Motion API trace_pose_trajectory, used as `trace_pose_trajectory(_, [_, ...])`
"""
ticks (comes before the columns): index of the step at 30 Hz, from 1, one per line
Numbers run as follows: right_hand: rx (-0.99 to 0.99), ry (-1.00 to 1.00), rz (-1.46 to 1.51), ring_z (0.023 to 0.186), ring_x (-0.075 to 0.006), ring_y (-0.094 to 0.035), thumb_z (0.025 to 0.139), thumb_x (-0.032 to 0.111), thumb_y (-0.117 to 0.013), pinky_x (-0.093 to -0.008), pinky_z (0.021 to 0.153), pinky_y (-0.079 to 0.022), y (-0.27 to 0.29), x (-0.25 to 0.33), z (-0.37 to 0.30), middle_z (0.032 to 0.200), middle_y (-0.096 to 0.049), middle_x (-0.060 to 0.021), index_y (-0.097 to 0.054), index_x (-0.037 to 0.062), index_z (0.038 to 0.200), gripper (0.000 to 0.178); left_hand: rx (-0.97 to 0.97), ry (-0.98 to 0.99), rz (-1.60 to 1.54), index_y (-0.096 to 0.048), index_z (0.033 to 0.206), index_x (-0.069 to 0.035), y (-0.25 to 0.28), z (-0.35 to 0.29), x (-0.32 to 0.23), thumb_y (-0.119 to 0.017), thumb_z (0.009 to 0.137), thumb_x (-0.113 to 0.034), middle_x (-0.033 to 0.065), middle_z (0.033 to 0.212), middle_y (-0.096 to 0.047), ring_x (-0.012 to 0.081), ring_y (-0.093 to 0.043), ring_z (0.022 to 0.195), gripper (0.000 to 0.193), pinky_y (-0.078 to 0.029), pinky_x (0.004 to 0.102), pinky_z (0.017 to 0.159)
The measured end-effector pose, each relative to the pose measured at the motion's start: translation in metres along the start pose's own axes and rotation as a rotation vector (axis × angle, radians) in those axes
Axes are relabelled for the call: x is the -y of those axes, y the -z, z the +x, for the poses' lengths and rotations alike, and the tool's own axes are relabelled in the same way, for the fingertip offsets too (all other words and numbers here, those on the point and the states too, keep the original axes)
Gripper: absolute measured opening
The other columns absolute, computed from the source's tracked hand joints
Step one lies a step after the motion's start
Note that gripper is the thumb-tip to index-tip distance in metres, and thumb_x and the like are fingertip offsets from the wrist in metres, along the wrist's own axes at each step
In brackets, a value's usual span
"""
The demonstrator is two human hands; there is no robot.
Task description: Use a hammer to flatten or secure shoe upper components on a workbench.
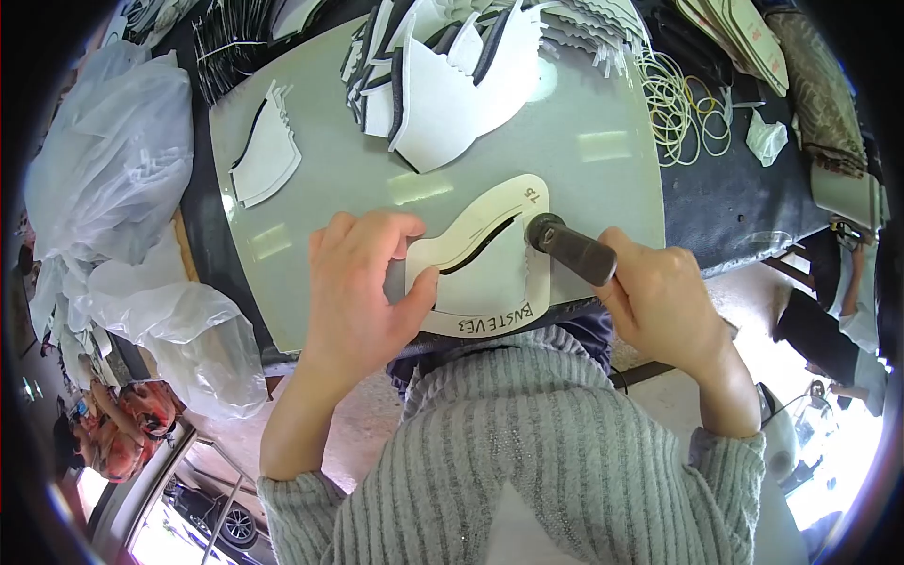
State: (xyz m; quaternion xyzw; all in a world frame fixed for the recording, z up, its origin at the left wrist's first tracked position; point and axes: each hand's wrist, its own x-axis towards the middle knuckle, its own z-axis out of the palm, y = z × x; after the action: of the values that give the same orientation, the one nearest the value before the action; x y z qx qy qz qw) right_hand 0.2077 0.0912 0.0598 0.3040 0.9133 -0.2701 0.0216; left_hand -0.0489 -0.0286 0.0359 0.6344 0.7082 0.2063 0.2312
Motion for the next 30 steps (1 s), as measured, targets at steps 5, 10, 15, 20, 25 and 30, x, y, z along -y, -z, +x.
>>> trace_pose_trajectory(5, [-0.179, 0.002, 0.183, 0.057, -0.0372, -0.06, 0.089, 0.013, -0.062, -0.0457, 0.052, -0.044, 0.019, 0.012, 0.014, 0.062, -0.055, -0.0147, -0.052, 0.0034, 0.093, 0.015, 0.025, 0.022, -0.016, -0.058, 0.108, -0.009, 0.002, 0.0, 0.0, -0.074, 0.071, -0.007, 0.0023, 0.085, -0.055, 0.0204, -0.05, 0.082, 0.04, -0.036, 0.0337, 0.082])
trace_pose_trajectory(10, [0.154, 0.09, -0.074, 0.057, -0.0365, -0.059, 0.089, 0.02, -0.065, -0.0456, 0.052, -0.045, 0.013, 0.015, 0.034, 0.062, -0.057, -0.014, -0.049, 0.0048, 0.087, 0.023, 0.007, 0.007, -0.032, -0.057, 0.11, -0.009, -0.001, 0.001, 0.001, -0.074, 0.072, -0.005, 0.0029, 0.086, -0.054, 0.0209, -0.05, 0.083, 0.042, -0.037, 0.0333, 0.083])
trace_pose_trajectory(15, [0.111, 0.104, -0.101, 0.059, -0.0379, -0.059, 0.092, 0.022, -0.063, -0.0469, 0.055, -0.045, 0.003, 0.02, 0.034, 0.061, -0.056, -0.0143, -0.048, 0.0037, 0.087, 0.024, -0.047, 0.007, -0.074, -0.056, 0.107, -0.011, -0.004, -0.002, 0.002, -0.072, 0.07, -0.007, -0.0001, 0.081, -0.052, 0.0195, -0.05, 0.081, 0.041, -0.034, 0.0358, 0.08])
trace_pose_trajectory(20, [-0.142, 0.093, 0.186, 0.048, -0.0281, -0.055, 0.098, 0.025, -0.057, -0.0375, 0.047, -0.041, -0.002, -0.008, 0.04, 0.057, -0.053, -0.0115, -0.053, 0.002, 0.092, 0.024, -0.152, -0.02, -0.018, -0.056, 0.09, -0.009, -0.008, -0.001, -0.003, -0.076, 0.073, -0.013, 0.0033, 0.075, -0.053, 0.0228, -0.053, 0.071, 0.026, -0.04, 0.0374, 0.068])
trace_pose_trajectory(25, [-0.162, -0.367, 1.155, 0.046, -0.0048, -0.039, 0.104, 0.034, -0.045, -0.0216, 0.041, -0.03, -0.001, 0.006, 0.04, 0.06, -0.044, 0.0028, -0.055, 0.0043, 0.09, 0.035, -0.105, -0.01, -0.133, -0.052, 0.067, -0.005, -0.03, 0.006, -0.052, -0.081, 0.078, -0.027, 0.0044, 0.059, -0.05, 0.019, -0.048, 0.049, 0.038, -0.039, 0.031, 0.047])
trace_pose_trajectory(30, [-0.18, -0.366, 1.175, 0.049, -0.0072, -0.046, 0.106, 0.033, -0.043, -0.0217, 0.041, -0.031, -0.013, 0.004, 0.042, 0.065, -0.049, 0.0005, -0.055, 0.0045, 0.095, 0.033, -0.006, 0.049, 0.058, -0.053, 0.061, -0.006, -0.046, 0.019, -0.05, -0.08, 0.077, -0.038, 0.0044, 0.051, -0.052, 0.0224, -0.052, 0.044, 0.044, -0.04, 0.0353, 0.046])
